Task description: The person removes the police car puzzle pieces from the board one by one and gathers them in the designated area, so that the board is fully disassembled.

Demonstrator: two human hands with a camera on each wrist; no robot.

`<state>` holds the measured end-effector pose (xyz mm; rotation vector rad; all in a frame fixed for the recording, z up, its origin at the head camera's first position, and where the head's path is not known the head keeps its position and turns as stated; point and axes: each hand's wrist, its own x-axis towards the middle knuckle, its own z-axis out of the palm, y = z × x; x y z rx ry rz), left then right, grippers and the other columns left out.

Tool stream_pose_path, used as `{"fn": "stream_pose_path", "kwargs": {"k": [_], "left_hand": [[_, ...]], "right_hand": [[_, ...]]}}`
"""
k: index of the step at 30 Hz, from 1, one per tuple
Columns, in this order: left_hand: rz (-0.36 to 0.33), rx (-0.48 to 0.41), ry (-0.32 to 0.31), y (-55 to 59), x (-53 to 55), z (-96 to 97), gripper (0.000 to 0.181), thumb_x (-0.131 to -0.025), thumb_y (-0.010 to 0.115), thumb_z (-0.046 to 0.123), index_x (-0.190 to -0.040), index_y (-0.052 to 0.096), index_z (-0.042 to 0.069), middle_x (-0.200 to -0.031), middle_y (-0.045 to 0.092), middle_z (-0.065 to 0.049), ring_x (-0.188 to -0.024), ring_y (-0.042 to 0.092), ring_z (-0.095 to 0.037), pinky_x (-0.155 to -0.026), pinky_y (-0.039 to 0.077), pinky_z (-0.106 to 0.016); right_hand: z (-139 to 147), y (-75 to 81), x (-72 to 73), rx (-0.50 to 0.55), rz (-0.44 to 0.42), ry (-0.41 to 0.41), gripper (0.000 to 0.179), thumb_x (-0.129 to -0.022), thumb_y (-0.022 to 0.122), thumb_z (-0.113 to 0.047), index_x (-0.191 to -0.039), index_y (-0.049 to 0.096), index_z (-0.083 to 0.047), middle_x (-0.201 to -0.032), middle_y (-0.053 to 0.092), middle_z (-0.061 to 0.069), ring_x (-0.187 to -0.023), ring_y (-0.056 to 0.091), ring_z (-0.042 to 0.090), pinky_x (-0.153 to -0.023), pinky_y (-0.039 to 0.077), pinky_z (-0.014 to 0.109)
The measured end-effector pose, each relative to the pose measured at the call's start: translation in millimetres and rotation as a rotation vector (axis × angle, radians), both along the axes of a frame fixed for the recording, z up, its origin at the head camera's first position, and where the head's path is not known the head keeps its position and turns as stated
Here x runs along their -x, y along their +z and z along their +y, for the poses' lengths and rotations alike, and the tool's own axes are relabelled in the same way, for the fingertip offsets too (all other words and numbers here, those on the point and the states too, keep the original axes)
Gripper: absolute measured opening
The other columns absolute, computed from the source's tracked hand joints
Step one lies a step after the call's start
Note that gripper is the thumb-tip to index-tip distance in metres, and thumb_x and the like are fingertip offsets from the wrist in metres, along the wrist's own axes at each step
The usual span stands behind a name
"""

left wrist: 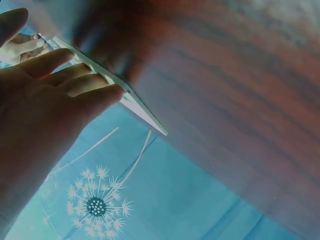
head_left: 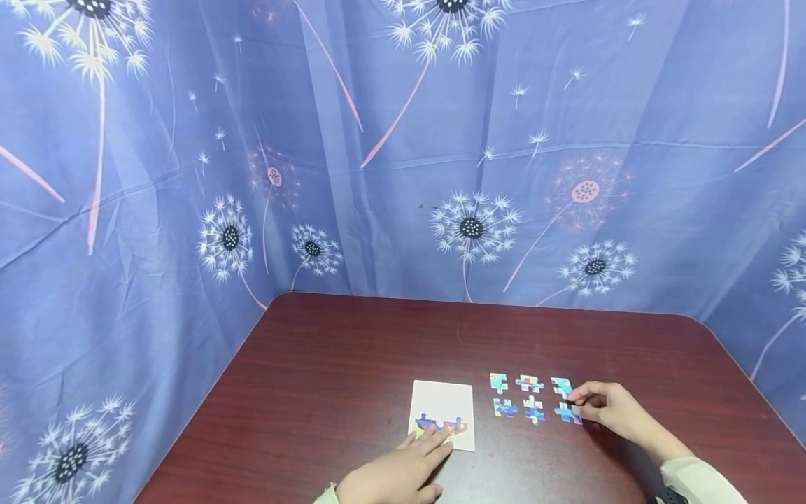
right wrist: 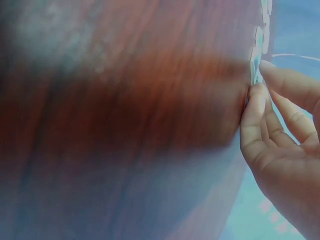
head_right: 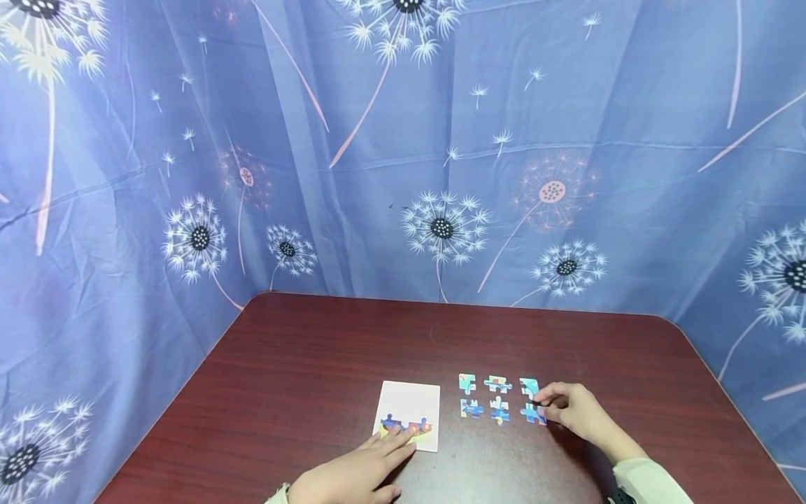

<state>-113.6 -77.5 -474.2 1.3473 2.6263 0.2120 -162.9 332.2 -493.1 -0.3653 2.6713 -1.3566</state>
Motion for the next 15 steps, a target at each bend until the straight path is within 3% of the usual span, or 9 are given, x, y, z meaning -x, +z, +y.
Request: {"fn": "stream_pose_path", "kwargs": {"k": [6, 15], "left_hand": [[0.015, 0.011, 0.002, 2.8, -1.7, 0.7, 0.054, -0.097, 0.051, 0.033, -0.144, 0.044, 0.007, -0.154, 0.033, -0.007, -0.140, 0.032, -0.026, -0.110, 0.035, -0.039], [0.132, 0.029, -0.018, 3.4, -0.2, 3.1, 0.050, -0.096, 0.052, 0.032, -0.141, 0.048, 0.009, -0.153, 0.035, -0.003, -0.137, 0.039, -0.025, -0.108, 0.037, -0.037]], "right_hand": [[-3, 3.7, -2.1, 0.004, 0.016, -0.006, 0.017, -0.088, 0.066, -0.004, -0.103, 0.065, 0.005, -0.087, 0.065, 0.010, -0.061, 0.056, 0.008, -0.050, 0.049, 0.027], [-14, 13.7, -0.5, 0.013, 0.087, 0.003, 0.015, -0.090, 0.065, -0.006, -0.102, 0.066, 0.004, -0.086, 0.066, 0.009, -0.062, 0.058, 0.011, -0.051, 0.050, 0.029]]}}
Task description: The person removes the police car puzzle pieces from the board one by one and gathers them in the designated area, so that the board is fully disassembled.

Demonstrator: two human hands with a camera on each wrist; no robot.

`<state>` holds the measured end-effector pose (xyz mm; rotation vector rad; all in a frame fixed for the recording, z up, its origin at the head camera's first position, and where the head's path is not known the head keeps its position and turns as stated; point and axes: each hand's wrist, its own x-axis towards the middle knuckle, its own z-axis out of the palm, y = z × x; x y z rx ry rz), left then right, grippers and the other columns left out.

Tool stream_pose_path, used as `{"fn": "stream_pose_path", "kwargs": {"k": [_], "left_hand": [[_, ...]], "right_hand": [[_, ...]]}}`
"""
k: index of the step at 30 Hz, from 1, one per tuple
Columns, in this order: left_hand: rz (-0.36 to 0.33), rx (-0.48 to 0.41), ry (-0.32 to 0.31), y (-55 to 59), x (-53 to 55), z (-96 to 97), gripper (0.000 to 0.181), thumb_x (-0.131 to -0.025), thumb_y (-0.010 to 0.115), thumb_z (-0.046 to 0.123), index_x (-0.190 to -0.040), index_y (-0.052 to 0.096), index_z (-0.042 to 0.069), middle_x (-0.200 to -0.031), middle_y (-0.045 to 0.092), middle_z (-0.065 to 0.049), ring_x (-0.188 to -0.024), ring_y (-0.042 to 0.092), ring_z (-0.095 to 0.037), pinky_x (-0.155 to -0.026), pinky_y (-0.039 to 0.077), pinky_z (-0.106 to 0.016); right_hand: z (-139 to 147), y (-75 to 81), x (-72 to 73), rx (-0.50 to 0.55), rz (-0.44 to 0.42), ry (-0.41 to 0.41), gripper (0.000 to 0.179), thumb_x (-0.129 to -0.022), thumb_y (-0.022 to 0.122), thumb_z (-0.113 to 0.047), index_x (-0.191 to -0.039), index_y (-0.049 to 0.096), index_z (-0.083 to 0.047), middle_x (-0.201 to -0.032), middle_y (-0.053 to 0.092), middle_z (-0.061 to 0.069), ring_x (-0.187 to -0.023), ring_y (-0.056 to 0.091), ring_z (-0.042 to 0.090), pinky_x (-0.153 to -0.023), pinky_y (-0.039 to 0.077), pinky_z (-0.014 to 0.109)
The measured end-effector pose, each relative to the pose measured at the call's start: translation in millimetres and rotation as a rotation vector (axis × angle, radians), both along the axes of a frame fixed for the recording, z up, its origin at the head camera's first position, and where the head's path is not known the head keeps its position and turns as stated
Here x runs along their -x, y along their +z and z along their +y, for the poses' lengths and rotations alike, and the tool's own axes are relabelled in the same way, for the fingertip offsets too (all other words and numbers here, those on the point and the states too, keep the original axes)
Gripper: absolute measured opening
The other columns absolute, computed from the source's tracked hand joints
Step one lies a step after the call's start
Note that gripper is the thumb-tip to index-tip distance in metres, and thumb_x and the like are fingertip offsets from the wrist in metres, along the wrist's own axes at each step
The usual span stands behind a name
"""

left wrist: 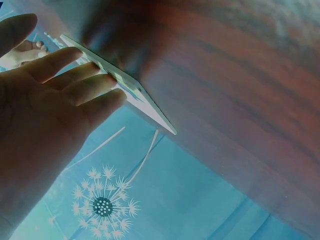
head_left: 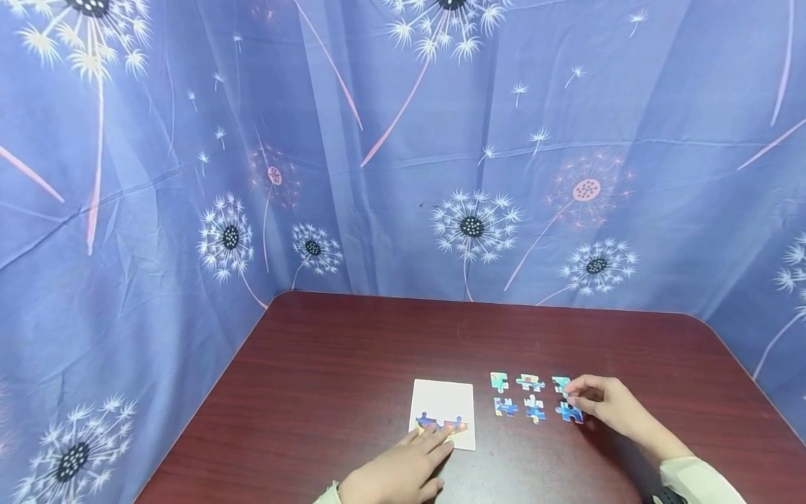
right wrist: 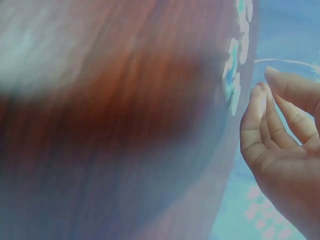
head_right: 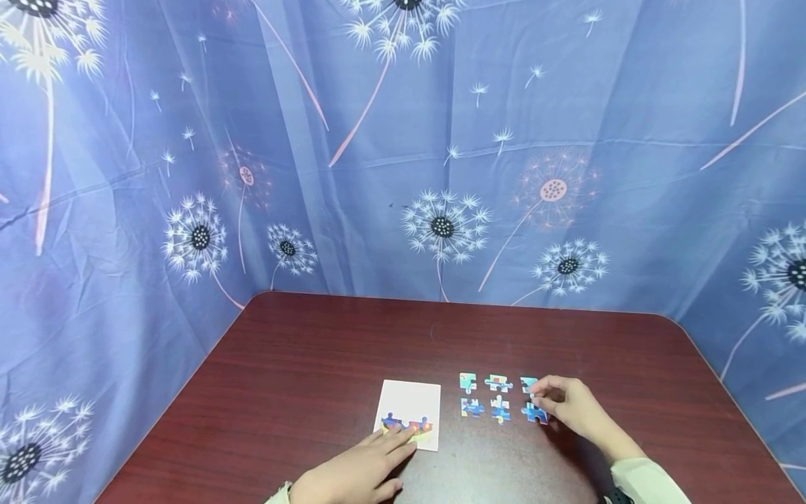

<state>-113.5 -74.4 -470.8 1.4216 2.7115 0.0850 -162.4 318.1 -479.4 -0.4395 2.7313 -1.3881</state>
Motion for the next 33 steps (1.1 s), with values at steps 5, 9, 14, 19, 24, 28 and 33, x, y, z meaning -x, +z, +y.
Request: {"fn": "stream_pose_path", "kwargs": {"k": [5, 9, 14, 19, 24, 28, 33], "left_hand": [[0.009, 0.009, -0.003, 0.2, -0.7, 1.1, 0.050, -0.097, 0.051, 0.032, -0.140, 0.048, 0.008, -0.152, 0.037, -0.005, -0.138, 0.037, -0.023, -0.110, 0.034, -0.035], [0.034, 0.001, -0.020, 0.5, -1.1, 2.5, 0.049, -0.097, 0.052, 0.031, -0.139, 0.049, 0.006, -0.148, 0.042, -0.009, -0.138, 0.036, -0.021, -0.111, 0.032, -0.031], [0.017, -0.020, -0.011, -0.3, -2.0, 4.5, 0.049, -0.096, 0.052, 0.029, -0.138, 0.048, 0.003, -0.148, 0.041, -0.012, -0.139, 0.034, -0.021, -0.110, 0.034, -0.030], [0.037, -0.038, -0.011, -1.5, -2.4, 4.9, 0.050, -0.095, 0.054, 0.029, -0.136, 0.049, 0.002, -0.147, 0.042, -0.014, -0.138, 0.036, -0.021, -0.108, 0.036, -0.030], [0.062, -0.003, -0.017, -1.0, -3.7, 5.6, 0.052, -0.095, 0.055, 0.032, -0.137, 0.049, 0.002, -0.148, 0.042, -0.013, -0.137, 0.038, -0.019, -0.107, 0.036, -0.028], [0.020, 0.037, 0.005, -1.9, -5.6, 11.1, 0.057, -0.096, 0.053, 0.037, -0.140, 0.046, 0.002, -0.150, 0.038, -0.012, -0.139, 0.034, -0.018, -0.108, 0.035, -0.026], [0.008, 0.059, 0.021, -6.2, -8.5, 17.2, 0.061, -0.096, 0.053, 0.040, -0.143, 0.042, 0.002, -0.152, 0.035, -0.012, -0.142, 0.028, -0.020, -0.110, 0.032, -0.027]], "right_hand": [[-15, 5.9, 4.5, -0.012, 0.042, 0.018, 0.013, -0.089, 0.066, -0.006, -0.100, 0.067, 0.001, -0.088, 0.067, 0.009, -0.066, 0.059, 0.012, -0.053, 0.048, 0.026], [-29, 9.8, 11.6, -0.018, 0.046, 0.034, 0.013, -0.089, 0.066, -0.006, -0.101, 0.068, 0.000, -0.088, 0.068, 0.008, -0.070, 0.061, 0.012, -0.056, 0.050, 0.026], [-49, 12.9, 22.7, -0.013, 0.061, 0.064, 0.013, -0.090, 0.066, -0.009, -0.101, 0.069, -0.002, -0.088, 0.067, 0.005, -0.074, 0.061, 0.011, -0.060, 0.051, 0.026], [-70, 14.4, 31.2, 0.016, 0.067, 0.109, 0.014, -0.090, 0.066, -0.010, -0.102, 0.069, -0.003, -0.088, 0.067, 0.005, -0.076, 0.062, 0.012, -0.064, 0.051, 0.026], [-94, 13.7, 37.1, 0.048, 0.064, 0.161, 0.014, -0.091, 0.065, -0.008, -0.102, 0.069, 0.001, -0.089, 0.067, 0.010, -0.078, 0.064, 0.018, -0.065, 0.052, 0.026], [-113, 11.2, 42.9, 0.026, 0.082, 0.201, 0.015, -0.091, 0.065, -0.011, -0.102, 0.069, 0.000, -0.091, 0.067, 0.004, -0.079, 0.063, 0.013, -0.067, 0.052, 0.026], [-136, 8.3, 48.3, 0.033, 0.075, 0.281, 0.015, -0.091, 0.065, -0.010, -0.103, 0.071, -0.003, -0.093, 0.069, 0.004, -0.081, 0.062, 0.010, -0.070, 0.052, 0.026]]}}
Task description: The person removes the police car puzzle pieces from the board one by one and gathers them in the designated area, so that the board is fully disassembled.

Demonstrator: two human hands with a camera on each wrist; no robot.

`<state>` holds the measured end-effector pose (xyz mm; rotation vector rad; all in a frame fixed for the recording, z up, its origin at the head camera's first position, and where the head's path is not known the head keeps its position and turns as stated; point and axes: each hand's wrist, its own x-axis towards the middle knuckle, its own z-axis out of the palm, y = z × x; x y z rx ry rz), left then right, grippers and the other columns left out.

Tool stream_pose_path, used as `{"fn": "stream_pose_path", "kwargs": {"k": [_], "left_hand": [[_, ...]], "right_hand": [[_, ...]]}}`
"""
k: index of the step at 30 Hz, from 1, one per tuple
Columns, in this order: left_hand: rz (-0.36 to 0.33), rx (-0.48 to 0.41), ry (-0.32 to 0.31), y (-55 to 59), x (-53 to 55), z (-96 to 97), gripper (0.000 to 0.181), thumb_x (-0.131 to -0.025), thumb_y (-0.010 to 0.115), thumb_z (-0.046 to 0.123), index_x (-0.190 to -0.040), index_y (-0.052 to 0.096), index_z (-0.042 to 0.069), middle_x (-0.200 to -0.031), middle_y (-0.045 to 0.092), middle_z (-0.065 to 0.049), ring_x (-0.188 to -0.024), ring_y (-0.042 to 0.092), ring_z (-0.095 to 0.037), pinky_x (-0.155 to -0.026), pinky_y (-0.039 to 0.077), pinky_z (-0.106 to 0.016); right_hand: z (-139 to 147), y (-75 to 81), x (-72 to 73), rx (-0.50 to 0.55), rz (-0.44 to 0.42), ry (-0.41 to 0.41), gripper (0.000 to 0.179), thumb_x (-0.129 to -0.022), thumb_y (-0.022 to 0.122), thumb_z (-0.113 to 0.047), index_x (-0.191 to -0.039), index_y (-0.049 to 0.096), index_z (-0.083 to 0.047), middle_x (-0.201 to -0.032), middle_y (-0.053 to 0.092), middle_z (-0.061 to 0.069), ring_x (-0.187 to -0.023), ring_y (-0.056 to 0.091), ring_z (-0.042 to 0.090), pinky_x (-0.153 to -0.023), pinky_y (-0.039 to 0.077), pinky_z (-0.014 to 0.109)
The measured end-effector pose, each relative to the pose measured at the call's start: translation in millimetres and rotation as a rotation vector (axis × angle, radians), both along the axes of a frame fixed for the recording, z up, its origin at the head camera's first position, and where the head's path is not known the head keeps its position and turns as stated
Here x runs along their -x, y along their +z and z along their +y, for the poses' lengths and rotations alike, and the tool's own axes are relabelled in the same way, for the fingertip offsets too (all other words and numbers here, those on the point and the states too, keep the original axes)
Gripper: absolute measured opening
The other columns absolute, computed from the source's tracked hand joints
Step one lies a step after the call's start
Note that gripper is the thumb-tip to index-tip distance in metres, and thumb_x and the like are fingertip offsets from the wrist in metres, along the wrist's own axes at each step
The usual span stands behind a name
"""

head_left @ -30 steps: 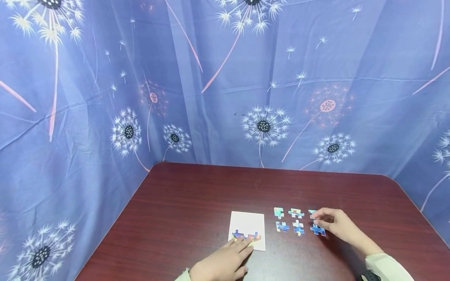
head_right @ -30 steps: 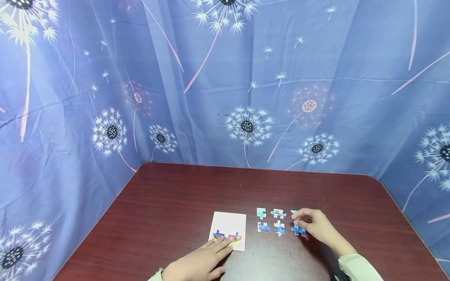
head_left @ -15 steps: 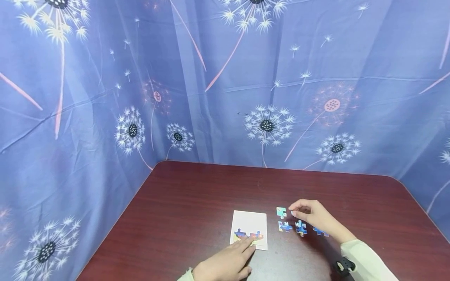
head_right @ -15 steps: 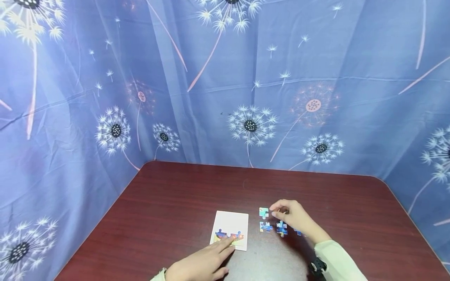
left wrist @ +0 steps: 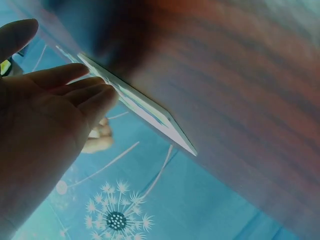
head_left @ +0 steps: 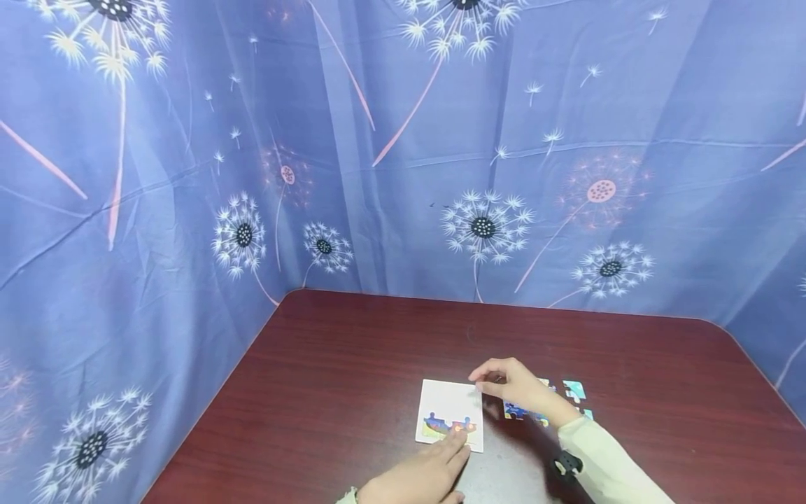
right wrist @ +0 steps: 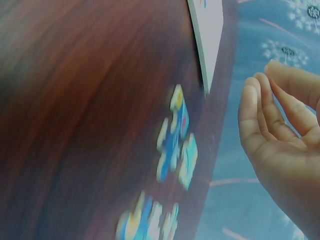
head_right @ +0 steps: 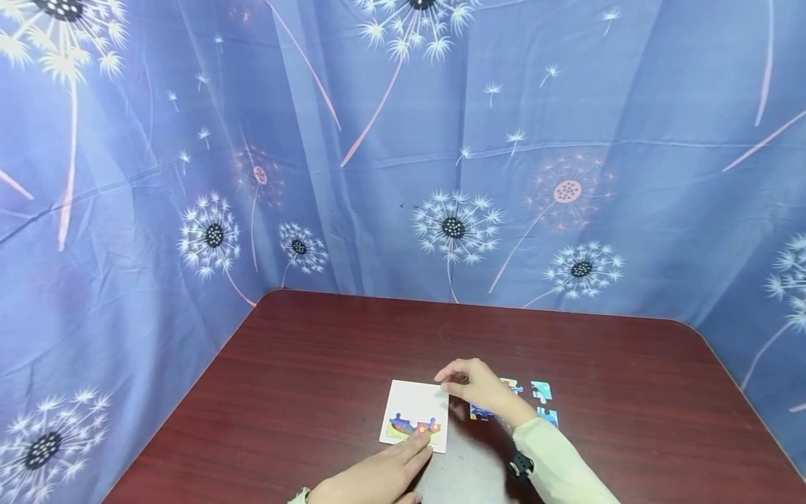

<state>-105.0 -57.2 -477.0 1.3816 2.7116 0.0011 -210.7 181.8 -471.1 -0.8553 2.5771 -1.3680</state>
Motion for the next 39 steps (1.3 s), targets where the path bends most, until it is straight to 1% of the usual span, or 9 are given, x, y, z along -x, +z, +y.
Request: {"fn": "stream_pose_path", "kwargs": {"k": [4, 8, 12, 15, 19, 23, 25, 33, 39], "left_hand": [[0.011, 0.003, -0.003, -3.1, -2.9, 2.9, 0.064, -0.096, 0.053, 0.042, -0.142, 0.041, 0.000, -0.151, 0.035, -0.015, -0.142, 0.028, -0.024, -0.110, 0.032, -0.028], [0.002, 0.006, 0.008, -2.3, -4.8, 5.0, 0.065, -0.095, 0.054, 0.043, -0.142, 0.042, -0.001, -0.151, 0.035, -0.016, -0.142, 0.029, -0.024, -0.110, 0.031, -0.028], [0.004, 0.010, -0.002, -1.0, -4.7, 5.6, 0.065, -0.094, 0.054, 0.043, -0.141, 0.043, -0.001, -0.151, 0.035, -0.017, -0.142, 0.029, -0.024, -0.110, 0.031, -0.027], [-0.027, 0.019, -0.007, 0.4, -4.4, 5.4, 0.065, -0.095, 0.052, 0.043, -0.141, 0.043, -0.001, -0.151, 0.035, -0.017, -0.142, 0.028, -0.024, -0.111, 0.030, -0.027], [-0.068, 0.026, 0.001, 1.3, -4.1, 4.8, 0.067, -0.096, 0.050, 0.047, -0.142, 0.042, -0.001, -0.152, 0.033, -0.016, -0.142, 0.028, -0.023, -0.111, 0.029, -0.027], [-0.040, 0.016, -0.020, 0.6, -3.6, 3.2, 0.068, -0.095, 0.050, 0.048, -0.142, 0.042, -0.002, -0.152, 0.032, -0.018, -0.142, 0.029, -0.025, -0.111, 0.030, -0.028], [-0.014, 0.012, -0.035, 0.3, -3.5, 2.7, 0.067, -0.095, 0.052, 0.045, -0.141, 0.043, -0.002, -0.152, 0.033, -0.019, -0.141, 0.030, -0.026, -0.110, 0.031, -0.028], [0.028, 0.019, -0.039, -1.0, -2.0, 2.3, 0.065, -0.095, 0.051, 0.045, -0.141, 0.043, -0.001, -0.150, 0.036, -0.017, -0.140, 0.032, -0.025, -0.109, 0.033, -0.026], [0.040, 0.023, -0.047, -1.0, -2.2, 1.3, 0.065, -0.096, 0.051, 0.044, -0.141, 0.044, -0.002, -0.150, 0.037, -0.017, -0.140, 0.033, -0.025, -0.109, 0.034, -0.026]], "right_hand": [[-15, -4.0, 0.8, 0.013, -0.039, 0.073, 0.017, -0.091, 0.065, -0.009, -0.106, 0.070, -0.002, -0.096, 0.069, 0.008, -0.085, 0.064, 0.013, -0.075, 0.053, 0.026], [-30, -9.4, 0.7, 0.013, -0.049, 0.150, 0.018, -0.091, 0.065, -0.008, -0.106, 0.070, 0.000, -0.097, 0.069, 0.011, -0.088, 0.066, 0.016, -0.079, 0.053, 0.026], [-43, -15.3, 1.6, 0.014, -0.062, 0.202, 0.017, -0.089, 0.067, -0.007, -0.104, 0.071, 0.000, -0.095, 0.069, 0.009, -0.087, 0.065, 0.012, -0.082, 0.053, 0.027], [-50, -17.3, 1.2, 0.009, -0.080, 0.233, 0.017, -0.088, 0.068, -0.005, -0.103, 0.071, 0.001, -0.091, 0.068, 0.008, -0.084, 0.064, 0.010, -0.080, 0.053, 0.026], [-57, -20.3, 0.1, -0.020, -0.107, 0.239, 0.016, -0.085, 0.069, -0.002, -0.101, 0.072, -0.001, -0.086, 0.067, 0.002, -0.078, 0.060, 0.005, -0.075, 0.052, 0.023], [-62, -22.0, 0.4, -0.041, -0.106, 0.221, 0.016, -0.081, 0.071, 0.002, -0.097, 0.073, -0.003, -0.080, 0.063, -0.003, -0.072, 0.057, 0.002, -0.069, 0.052, 0.021], [-63, -22.3, 1.0, -0.048, -0.105, 0.213, 0.016, -0.080, 0.072, 0.002, -0.095, 0.073, -0.003, -0.078, 0.061, -0.004, -0.070, 0.056, 0.002, -0.067, 0.051, 0.021], [-66, -23.7, 2.7, -0.065, -0.103, 0.213, 0.011, -0.079, 0.074, 0.001, -0.089, 0.073, -0.004, -0.077, 0.057, -0.006, -0.070, 0.054, 0.001, -0.066, 0.050, 0.020], [-67, -24.2, 2.9, -0.057, -0.117, 0.221, 0.009, -0.080, 0.073, 0.000, -0.088, 0.072, -0.004, -0.077, 0.057, -0.007, -0.069, 0.054, 0.001, -0.066, 0.050, 0.020]]}}
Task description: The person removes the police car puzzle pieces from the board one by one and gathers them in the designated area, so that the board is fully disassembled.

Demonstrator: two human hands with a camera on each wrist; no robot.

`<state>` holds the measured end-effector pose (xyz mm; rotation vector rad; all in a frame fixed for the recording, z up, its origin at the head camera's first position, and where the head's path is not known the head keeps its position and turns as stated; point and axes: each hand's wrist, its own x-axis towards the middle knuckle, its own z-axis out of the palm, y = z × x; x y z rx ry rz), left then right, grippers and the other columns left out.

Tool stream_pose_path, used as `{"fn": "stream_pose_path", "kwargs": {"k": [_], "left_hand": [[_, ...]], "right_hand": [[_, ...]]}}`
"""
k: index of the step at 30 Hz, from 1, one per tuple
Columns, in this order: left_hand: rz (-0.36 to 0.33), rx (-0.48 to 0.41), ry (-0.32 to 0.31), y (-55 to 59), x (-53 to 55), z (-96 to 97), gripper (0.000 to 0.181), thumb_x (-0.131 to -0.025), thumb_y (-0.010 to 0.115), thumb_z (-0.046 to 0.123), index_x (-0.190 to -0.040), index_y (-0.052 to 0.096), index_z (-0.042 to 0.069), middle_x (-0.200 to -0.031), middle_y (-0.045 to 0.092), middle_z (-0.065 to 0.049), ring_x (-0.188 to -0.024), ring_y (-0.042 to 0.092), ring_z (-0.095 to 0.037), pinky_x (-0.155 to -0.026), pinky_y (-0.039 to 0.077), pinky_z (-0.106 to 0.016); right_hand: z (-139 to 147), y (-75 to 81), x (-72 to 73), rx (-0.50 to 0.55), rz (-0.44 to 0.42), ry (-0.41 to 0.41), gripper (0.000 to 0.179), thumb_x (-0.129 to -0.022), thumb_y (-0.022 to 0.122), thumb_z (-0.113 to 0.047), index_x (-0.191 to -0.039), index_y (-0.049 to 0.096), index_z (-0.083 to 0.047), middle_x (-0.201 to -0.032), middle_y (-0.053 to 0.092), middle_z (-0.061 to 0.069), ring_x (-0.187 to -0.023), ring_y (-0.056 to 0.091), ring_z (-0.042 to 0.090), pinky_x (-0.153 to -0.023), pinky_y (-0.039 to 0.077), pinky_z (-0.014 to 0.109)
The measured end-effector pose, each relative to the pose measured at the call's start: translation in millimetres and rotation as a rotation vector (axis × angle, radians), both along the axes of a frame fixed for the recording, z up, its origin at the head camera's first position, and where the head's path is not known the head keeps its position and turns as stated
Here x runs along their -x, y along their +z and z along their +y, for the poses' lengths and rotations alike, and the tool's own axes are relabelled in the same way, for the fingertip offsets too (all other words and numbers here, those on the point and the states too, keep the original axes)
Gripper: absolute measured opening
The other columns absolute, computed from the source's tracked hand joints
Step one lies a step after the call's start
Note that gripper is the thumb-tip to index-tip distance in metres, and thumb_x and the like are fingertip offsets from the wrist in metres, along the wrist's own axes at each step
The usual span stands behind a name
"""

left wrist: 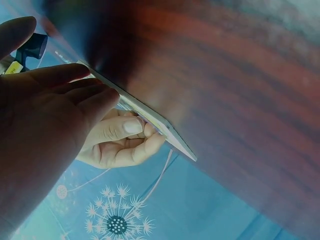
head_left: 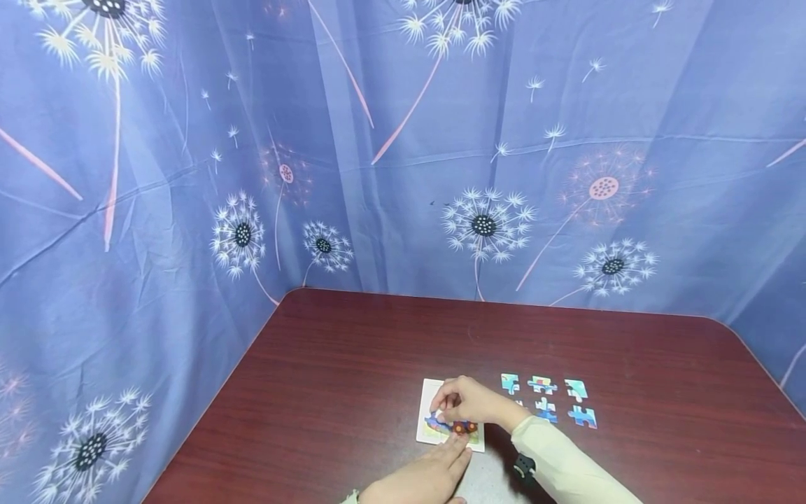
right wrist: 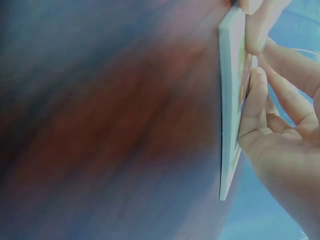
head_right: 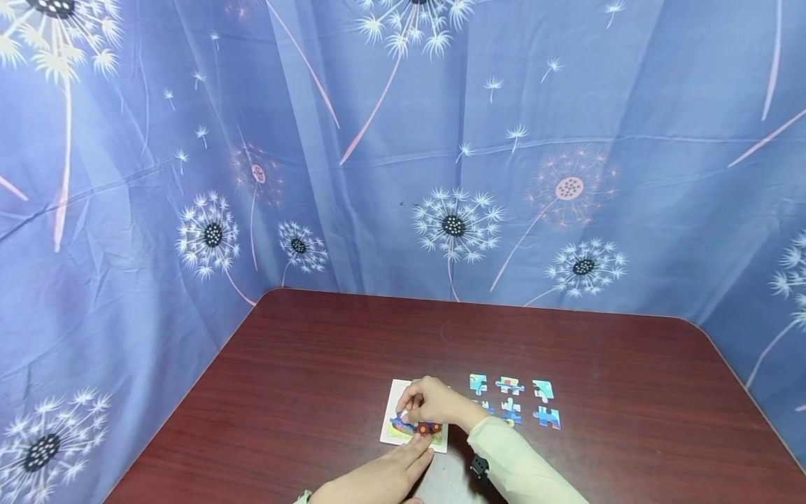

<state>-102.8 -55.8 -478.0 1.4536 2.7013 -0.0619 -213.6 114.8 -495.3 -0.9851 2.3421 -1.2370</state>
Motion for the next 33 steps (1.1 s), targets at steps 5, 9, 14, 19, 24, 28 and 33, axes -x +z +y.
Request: {"fn": "stream_pose_path", "kwargs": {"k": [5, 9, 14, 19, 24, 28, 33], "left_hand": [[-0.002, 0.001, -0.002, 0.6, 0.2, -0.3, 0.064, -0.095, 0.053, 0.043, -0.141, 0.044, -0.001, -0.150, 0.037, -0.017, -0.140, 0.032, -0.024, -0.108, 0.034, -0.026], [0.015, 0.013, 0.004, 0.1, 1.3, 0.5, 0.063, -0.095, 0.054, 0.042, -0.141, 0.045, 0.000, -0.150, 0.037, -0.016, -0.140, 0.032, -0.022, -0.108, 0.034, -0.025], [0.009, 0.019, 0.016, -0.3, 1.4, 1.0, 0.062, -0.095, 0.055, 0.041, -0.141, 0.044, 0.001, -0.151, 0.036, -0.015, -0.141, 0.031, -0.021, -0.108, 0.033, -0.024], [0.007, 0.017, 0.010, 0.9, 1.4, 0.6, 0.061, -0.095, 0.056, 0.040, -0.140, 0.045, 0.001, -0.149, 0.038, -0.014, -0.140, 0.033, -0.020, -0.108, 0.034, -0.024], [0.008, -0.004, -0.003, 2.4, 2.0, 0.4, 0.061, -0.095, 0.056, 0.039, -0.140, 0.045, 0.000, -0.148, 0.040, -0.015, -0.138, 0.035, -0.021, -0.108, 0.035, -0.025], [-0.001, -0.010, -0.002, 1.9, 3.8, 0.3, 0.062, -0.095, 0.056, 0.040, -0.140, 0.044, 0.000, -0.148, 0.040, -0.014, -0.138, 0.036, -0.020, -0.107, 0.035, -0.025], [-0.007, -0.009, -0.003, 1.3, 2.9, -0.6, 0.061, -0.095, 0.056, 0.039, -0.140, 0.045, 0.000, -0.149, 0.040, -0.014, -0.138, 0.036, -0.020, -0.107, 0.035, -0.025]], "right_hand": [[-0.2, 1.7, -0.8, 0.008, -0.018, 0.000, 0.009, -0.081, 0.073, -0.001, -0.089, 0.071, -0.004, -0.076, 0.058, -0.006, -0.068, 0.054, 0.002, -0.065, 0.049, 0.019], [-0.6, 3.7, -1.7, 0.017, -0.033, -0.006, 0.009, -0.081, 0.072, 0.000, -0.089, 0.071, -0.003, -0.076, 0.059, -0.005, -0.068, 0.054, 0.003, -0.065, 0.049, 0.019], [-1.1, 5.4, -3.3, 0.032, -0.047, -0.009, 0.009, -0.081, 0.072, 0.000, -0.089, 0.070, -0.003, -0.074, 0.061, -0.003, -0.067, 0.055, 0.004, -0.064, 0.049, 0.020], [-1.6, 5.6, -4.4, 0.050, -0.058, -0.008, 0.009, -0.081, 0.072, 0.000, -0.088, 0.069, -0.004, -0.074, 0.063, -0.001, -0.067, 0.056, 0.006, -0.064, 0.049, 0.020], [-3.1, 6.6, -3.9, 0.091, -0.071, -0.001, 0.009, -0.080, 0.072, 0.000, -0.087, 0.069, -0.004, -0.076, 0.067, 0.005, -0.070, 0.058, 0.008, -0.067, 0.050, 0.022], [-4.2, 6.9, -4.1, 0.118, -0.111, 0.006, 0.009, -0.081, 0.070, 0.003, -0.088, 0.068, -0.001, -0.079, 0.069, 0.012, -0.070, 0.060, 0.009, -0.067, 0.051, 0.022], [-5.2, 5.6, -5.8, 0.142, -0.174, 0.015, 0.010, -0.081, 0.068, 0.006, -0.090, 0.066, 0.003, -0.081, 0.070, 0.016, -0.068, 0.061, 0.008, -0.065, 0.051, 0.020]]}}
